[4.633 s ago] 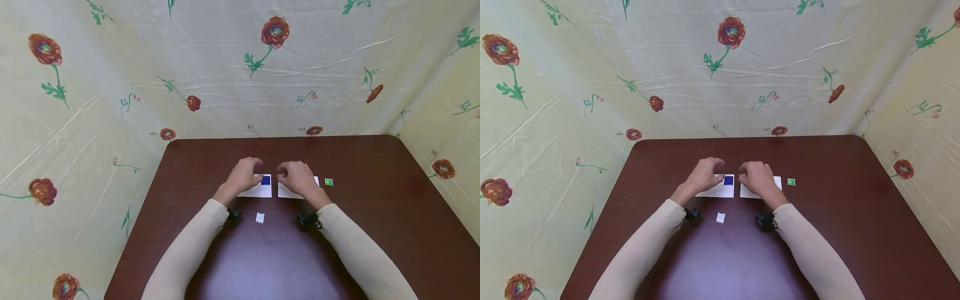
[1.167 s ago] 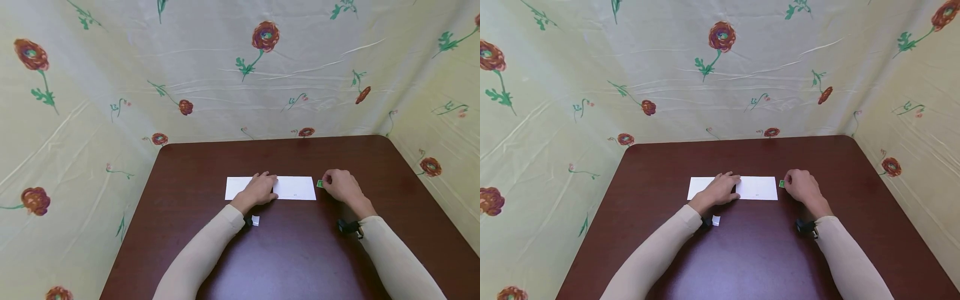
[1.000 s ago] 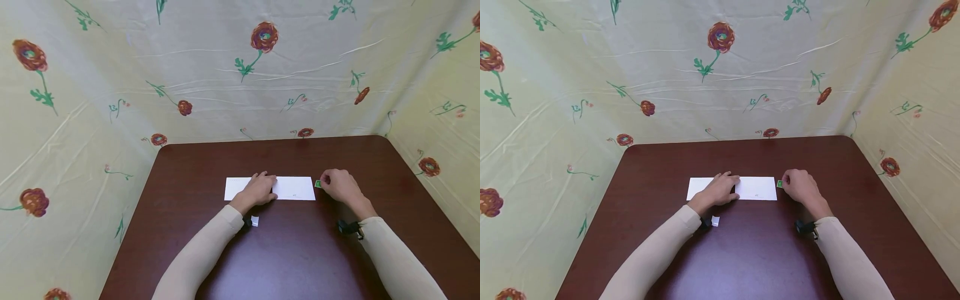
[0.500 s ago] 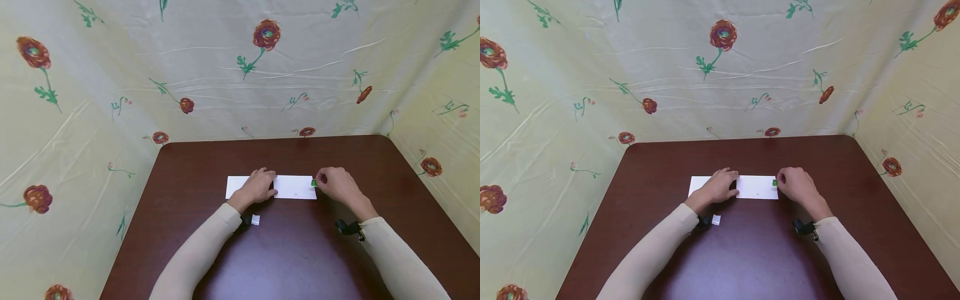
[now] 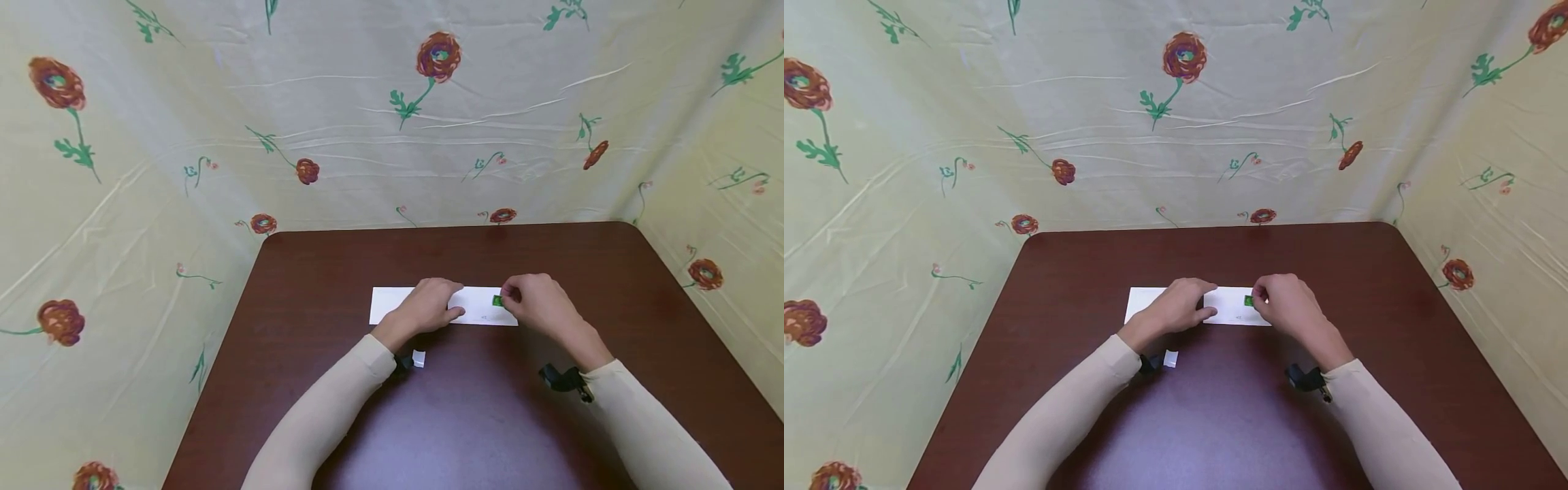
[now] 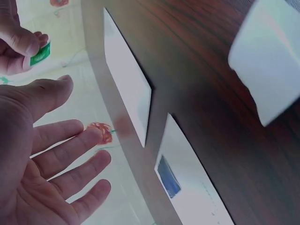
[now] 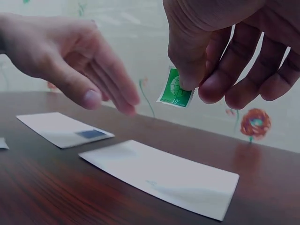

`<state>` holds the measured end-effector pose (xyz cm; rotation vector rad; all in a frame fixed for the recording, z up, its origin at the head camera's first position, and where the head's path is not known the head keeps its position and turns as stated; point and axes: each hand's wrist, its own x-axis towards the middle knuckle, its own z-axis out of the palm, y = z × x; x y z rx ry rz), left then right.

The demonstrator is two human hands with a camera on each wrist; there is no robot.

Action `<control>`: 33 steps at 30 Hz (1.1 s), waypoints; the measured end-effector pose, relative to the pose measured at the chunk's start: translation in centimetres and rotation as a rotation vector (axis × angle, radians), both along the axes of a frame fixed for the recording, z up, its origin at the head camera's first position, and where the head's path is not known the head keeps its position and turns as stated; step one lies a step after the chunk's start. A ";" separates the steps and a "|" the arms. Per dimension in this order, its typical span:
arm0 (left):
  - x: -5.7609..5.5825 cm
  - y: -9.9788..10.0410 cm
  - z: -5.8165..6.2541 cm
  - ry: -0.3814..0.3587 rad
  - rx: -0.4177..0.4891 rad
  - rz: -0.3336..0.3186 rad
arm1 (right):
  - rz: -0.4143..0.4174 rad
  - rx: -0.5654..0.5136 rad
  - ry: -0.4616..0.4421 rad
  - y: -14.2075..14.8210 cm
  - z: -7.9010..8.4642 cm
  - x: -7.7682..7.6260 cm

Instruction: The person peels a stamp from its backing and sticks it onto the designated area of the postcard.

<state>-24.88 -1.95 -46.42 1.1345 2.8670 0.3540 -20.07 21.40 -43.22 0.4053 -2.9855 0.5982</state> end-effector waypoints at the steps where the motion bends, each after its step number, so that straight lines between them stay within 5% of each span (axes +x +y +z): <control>1: 0.1 0.1 0.1 -0.001 0.014 -0.003 | 0.006 0.001 0.010 -0.2 0.1 0.1; 17: 1.5 0.8 0.8 -0.055 0.308 -0.079 | 0.067 -0.010 0.050 -2.6 0.2 1.2; 33: 1.5 0.3 0.7 -0.069 0.371 -0.101 | 0.067 -0.050 0.048 -3.0 -0.1 1.8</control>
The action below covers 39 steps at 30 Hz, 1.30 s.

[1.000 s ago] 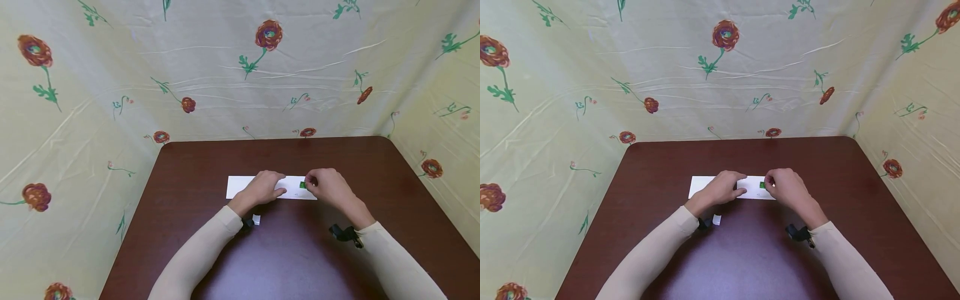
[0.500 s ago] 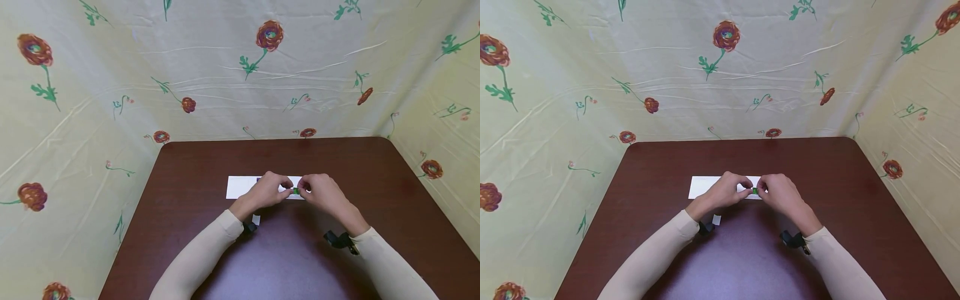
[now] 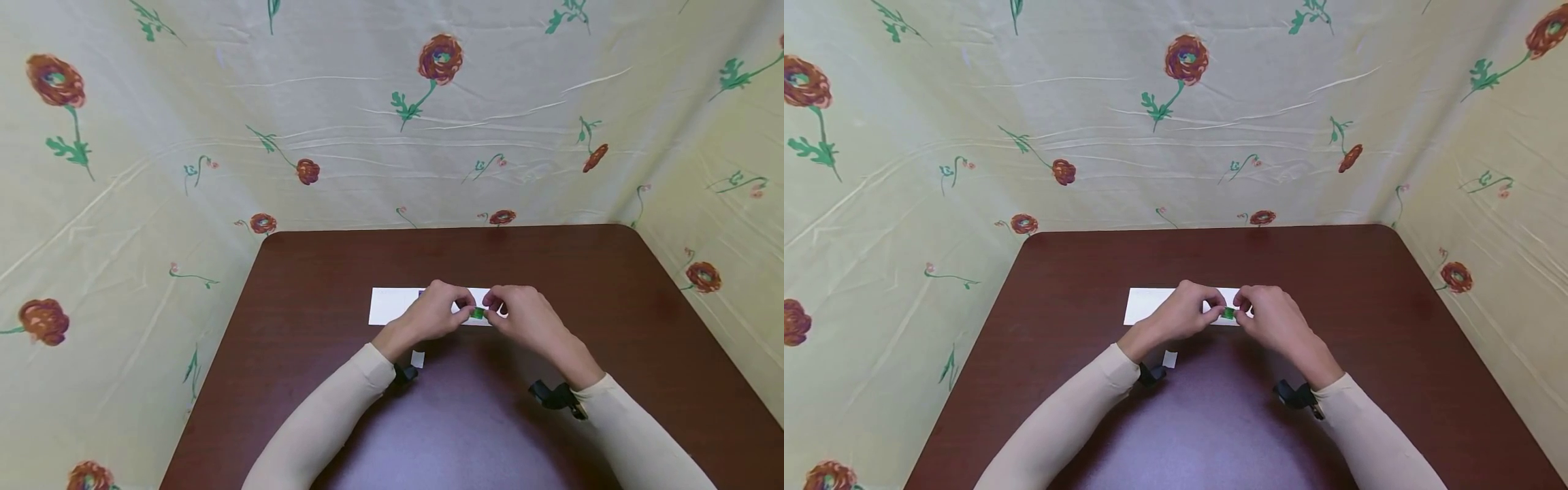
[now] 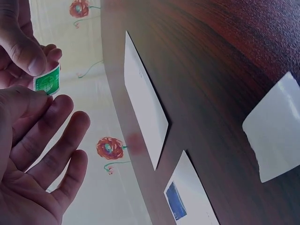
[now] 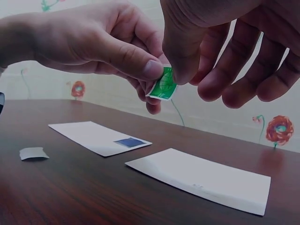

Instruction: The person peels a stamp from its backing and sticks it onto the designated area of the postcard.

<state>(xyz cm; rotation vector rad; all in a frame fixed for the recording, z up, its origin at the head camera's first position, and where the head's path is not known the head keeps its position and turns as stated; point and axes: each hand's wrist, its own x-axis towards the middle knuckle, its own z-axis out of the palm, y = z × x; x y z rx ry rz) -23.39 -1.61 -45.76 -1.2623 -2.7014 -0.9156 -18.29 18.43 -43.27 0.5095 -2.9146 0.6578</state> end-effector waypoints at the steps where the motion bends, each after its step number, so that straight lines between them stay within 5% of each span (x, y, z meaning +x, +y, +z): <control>1: 0.0 0.0 0.0 -0.001 0.000 0.001 | 0.003 -0.001 0.000 0.0 -0.1 0.0; 10: -0.1 -0.1 -0.2 -0.016 -0.004 0.004 | 0.041 -0.008 0.070 -0.2 -0.5 0.3; 22: 0.3 -0.1 0.1 0.034 0.009 0.145 | 0.048 -0.031 0.097 -0.4 0.1 0.5; 29: 0.2 -0.1 -0.1 -0.037 0.090 0.071 | 0.086 -0.070 0.121 -0.5 -0.2 0.4; 39: 0.5 -0.4 0.0 -0.122 0.088 0.018 | 0.106 -0.077 0.122 -0.6 -0.3 0.4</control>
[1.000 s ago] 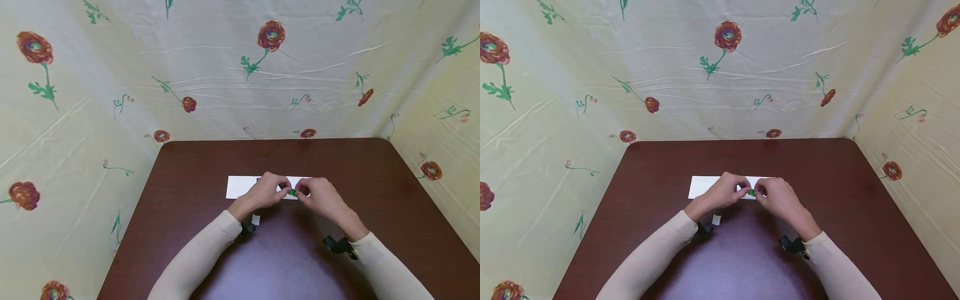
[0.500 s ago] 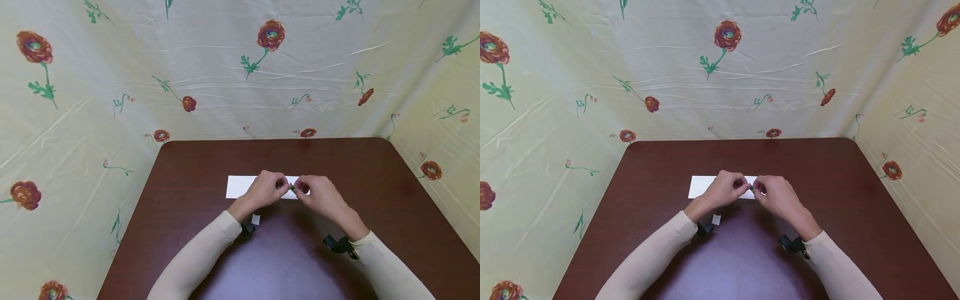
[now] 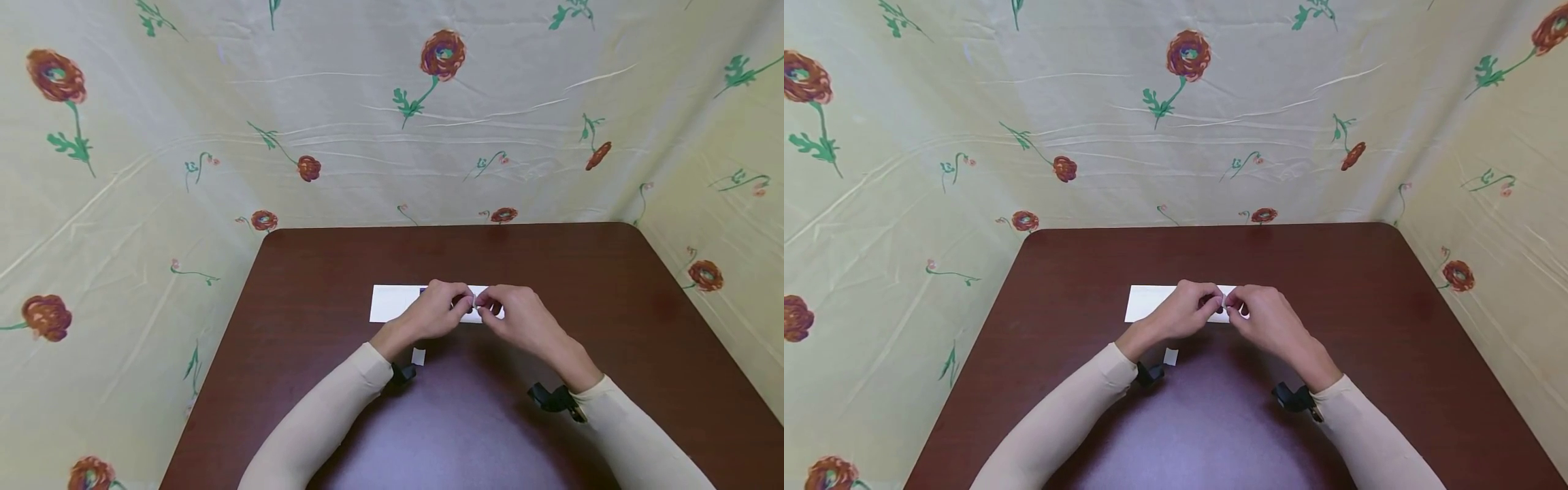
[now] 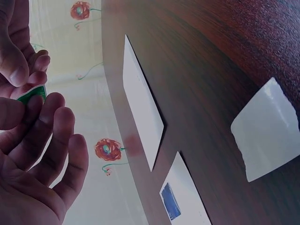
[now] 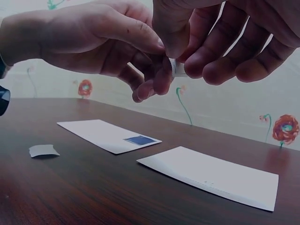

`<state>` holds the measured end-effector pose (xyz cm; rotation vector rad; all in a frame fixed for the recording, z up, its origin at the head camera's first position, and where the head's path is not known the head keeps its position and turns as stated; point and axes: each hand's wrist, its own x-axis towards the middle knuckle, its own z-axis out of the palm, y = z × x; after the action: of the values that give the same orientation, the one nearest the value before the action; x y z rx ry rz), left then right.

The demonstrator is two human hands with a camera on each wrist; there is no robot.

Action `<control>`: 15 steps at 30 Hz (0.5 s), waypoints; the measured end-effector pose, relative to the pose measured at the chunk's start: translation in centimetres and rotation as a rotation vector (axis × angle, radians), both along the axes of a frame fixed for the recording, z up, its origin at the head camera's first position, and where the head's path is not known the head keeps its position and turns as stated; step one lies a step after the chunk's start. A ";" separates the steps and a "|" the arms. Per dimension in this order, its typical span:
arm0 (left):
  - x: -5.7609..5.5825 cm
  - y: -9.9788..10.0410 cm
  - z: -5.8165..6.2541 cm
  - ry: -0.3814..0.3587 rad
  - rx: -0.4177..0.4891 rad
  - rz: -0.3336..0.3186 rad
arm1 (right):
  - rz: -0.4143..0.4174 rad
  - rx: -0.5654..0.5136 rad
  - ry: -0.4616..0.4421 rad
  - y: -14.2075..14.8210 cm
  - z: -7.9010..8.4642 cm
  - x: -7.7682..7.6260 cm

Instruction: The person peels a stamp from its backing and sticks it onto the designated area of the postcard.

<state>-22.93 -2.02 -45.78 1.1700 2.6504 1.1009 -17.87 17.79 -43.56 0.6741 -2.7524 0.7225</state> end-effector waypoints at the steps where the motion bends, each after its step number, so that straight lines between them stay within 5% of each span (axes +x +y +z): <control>1: 0.0 0.0 0.0 -0.002 0.000 -0.003 | 0.000 0.003 -0.001 0.0 0.0 0.0; 15: 0.1 -0.2 0.0 -0.022 -0.003 -0.012 | -0.016 0.015 0.009 -0.1 0.1 0.0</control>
<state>-22.87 -2.21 -45.76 1.1646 2.6242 1.1008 -17.91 17.71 -43.48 0.6566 -2.7549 0.6943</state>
